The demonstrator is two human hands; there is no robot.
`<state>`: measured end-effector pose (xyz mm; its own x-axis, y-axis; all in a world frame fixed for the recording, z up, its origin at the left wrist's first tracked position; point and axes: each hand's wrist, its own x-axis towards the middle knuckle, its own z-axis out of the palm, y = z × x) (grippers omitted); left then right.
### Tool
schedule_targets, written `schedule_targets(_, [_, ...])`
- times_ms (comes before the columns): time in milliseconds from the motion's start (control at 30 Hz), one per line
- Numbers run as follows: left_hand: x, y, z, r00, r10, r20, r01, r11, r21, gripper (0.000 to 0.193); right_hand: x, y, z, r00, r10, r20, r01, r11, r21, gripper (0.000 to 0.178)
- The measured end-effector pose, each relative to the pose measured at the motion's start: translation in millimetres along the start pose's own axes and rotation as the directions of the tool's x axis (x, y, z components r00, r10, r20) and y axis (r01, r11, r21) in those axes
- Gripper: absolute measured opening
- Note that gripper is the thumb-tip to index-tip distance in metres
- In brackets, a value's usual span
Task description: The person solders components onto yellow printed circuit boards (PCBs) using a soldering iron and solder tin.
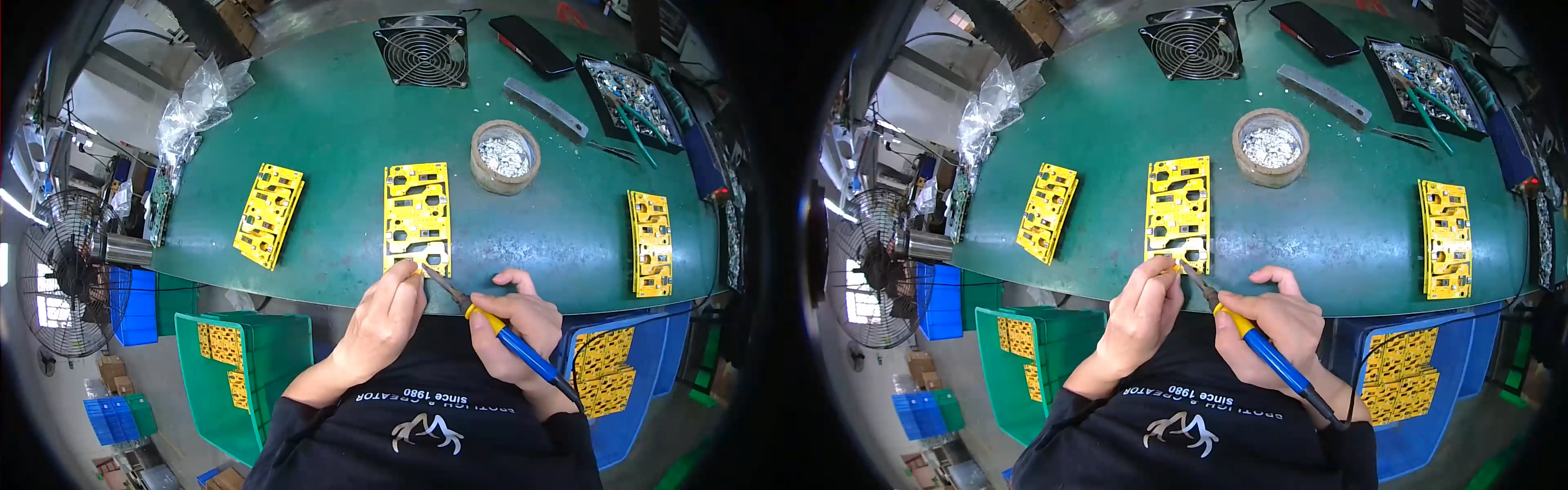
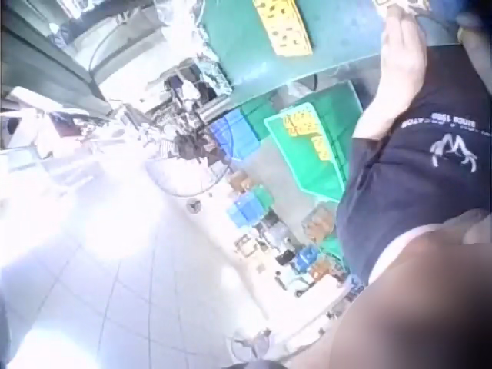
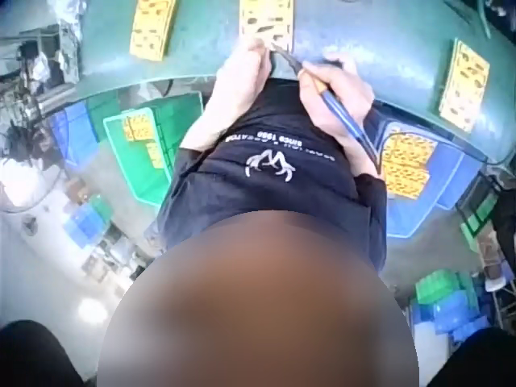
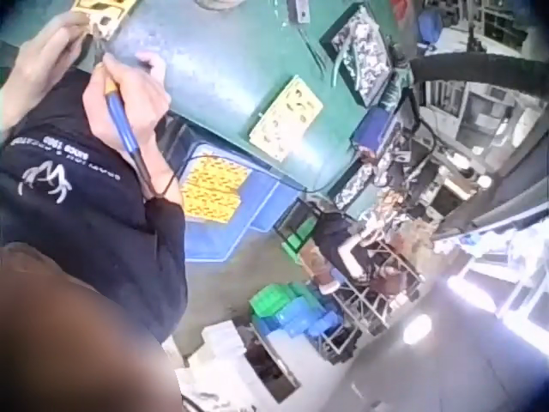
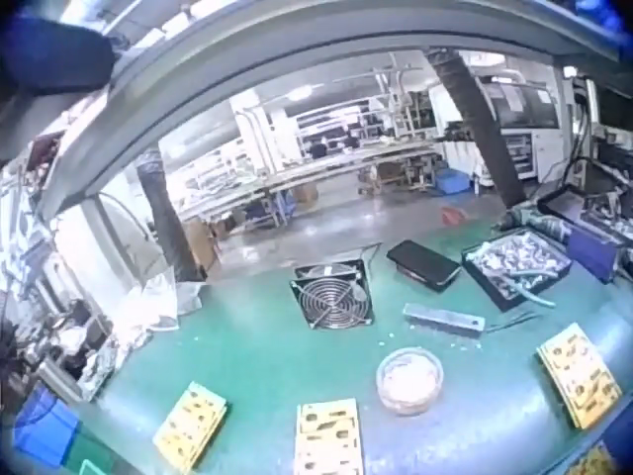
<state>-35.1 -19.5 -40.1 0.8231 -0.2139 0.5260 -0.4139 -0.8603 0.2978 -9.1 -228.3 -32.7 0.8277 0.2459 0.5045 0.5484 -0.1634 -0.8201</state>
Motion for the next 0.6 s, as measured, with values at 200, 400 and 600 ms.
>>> schedule_targets(200, [-0.4,-1.5,-0.1,1.000,-0.004,0.008,0.005,1.000,-0.022,0.026,0.1,-1.3,-2.0,1.000,0.003,0.019,-0.003,1.000,-0.007,0.016])
schedule_targets(400, [-1.4,-2.0,-1.7,1.000,-0.013,0.015,0.014,0.999,-0.031,0.023,-2.0,-0.6,-0.7,1.000,-0.010,0.018,0.010,1.000,-0.002,0.016])
schedule_targets(600, [0.3,-3.0,-5.5,0.999,-0.030,0.023,0.032,0.998,-0.059,0.021,0.1,-2.3,-5.3,1.000,0.000,-0.011,0.000,1.000,0.005,0.015])
